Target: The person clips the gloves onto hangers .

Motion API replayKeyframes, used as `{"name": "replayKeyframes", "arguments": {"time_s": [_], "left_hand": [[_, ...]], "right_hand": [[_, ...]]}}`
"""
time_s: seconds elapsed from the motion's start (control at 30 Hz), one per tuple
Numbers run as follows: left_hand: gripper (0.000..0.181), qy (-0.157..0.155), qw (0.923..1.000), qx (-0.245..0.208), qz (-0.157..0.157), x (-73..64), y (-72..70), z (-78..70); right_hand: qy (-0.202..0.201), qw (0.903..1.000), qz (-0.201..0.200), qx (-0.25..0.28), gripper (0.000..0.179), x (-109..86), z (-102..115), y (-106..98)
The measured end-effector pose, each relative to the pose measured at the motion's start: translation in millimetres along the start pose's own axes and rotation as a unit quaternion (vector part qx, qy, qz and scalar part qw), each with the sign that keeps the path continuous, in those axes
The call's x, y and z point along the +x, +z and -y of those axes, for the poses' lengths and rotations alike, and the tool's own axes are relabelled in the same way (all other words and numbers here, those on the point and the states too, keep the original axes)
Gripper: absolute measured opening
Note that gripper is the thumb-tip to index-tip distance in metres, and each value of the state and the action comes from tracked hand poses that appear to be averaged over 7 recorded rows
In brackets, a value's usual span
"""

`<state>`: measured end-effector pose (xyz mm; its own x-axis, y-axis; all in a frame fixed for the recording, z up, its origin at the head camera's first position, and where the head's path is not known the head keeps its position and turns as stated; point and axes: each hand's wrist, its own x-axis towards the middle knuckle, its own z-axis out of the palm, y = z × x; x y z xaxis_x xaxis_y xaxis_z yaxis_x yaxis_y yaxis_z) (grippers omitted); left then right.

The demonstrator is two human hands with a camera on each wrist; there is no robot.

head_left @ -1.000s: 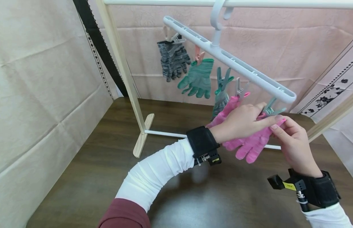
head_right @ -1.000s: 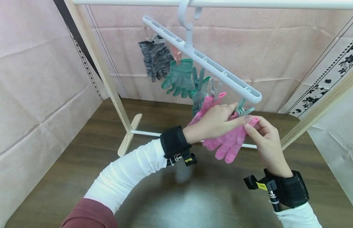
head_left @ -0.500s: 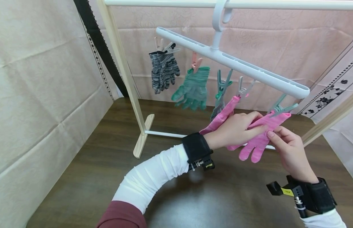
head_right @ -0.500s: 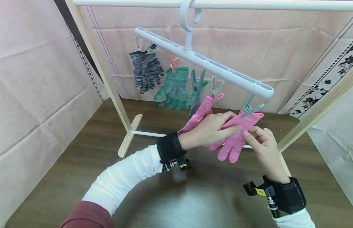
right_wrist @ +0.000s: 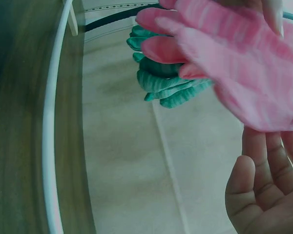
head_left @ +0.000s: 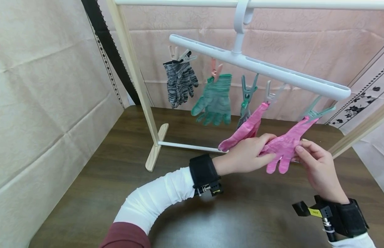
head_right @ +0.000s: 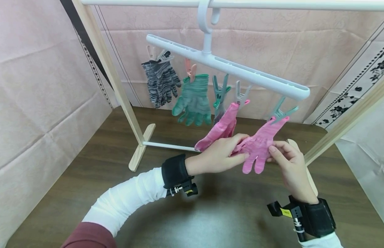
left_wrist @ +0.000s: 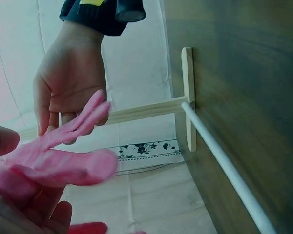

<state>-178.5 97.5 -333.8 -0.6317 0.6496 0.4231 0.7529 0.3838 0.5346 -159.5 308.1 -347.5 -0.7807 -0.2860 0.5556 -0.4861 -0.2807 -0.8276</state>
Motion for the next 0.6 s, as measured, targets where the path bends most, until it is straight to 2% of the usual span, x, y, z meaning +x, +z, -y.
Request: {"name": "replayKeyframes", "arguments": {"time_s": [0.07,0.3,0.6], "left_hand": [[0.046,-0.001,1.0000,0.008,0.002,-8.6,0.1,-3.3],[0.047,-0.027,0.9988,0.039,0.013,-18.7,13.9,4.8],[0.047,-0.056,0.9955,0.074,0.021,-36.9,26.5,15.6]], "right_hand": [[0.005,0.9999,-0.004,0.008,0.029,-4.1,2.5,4.1],[0.040,0.9991,-0.002,0.016,0.029,-3.1,-11.9,-13.5],[0.084,0.9960,0.030,-0.006,0.030,-4.2,-39.2,-31.2]]}}
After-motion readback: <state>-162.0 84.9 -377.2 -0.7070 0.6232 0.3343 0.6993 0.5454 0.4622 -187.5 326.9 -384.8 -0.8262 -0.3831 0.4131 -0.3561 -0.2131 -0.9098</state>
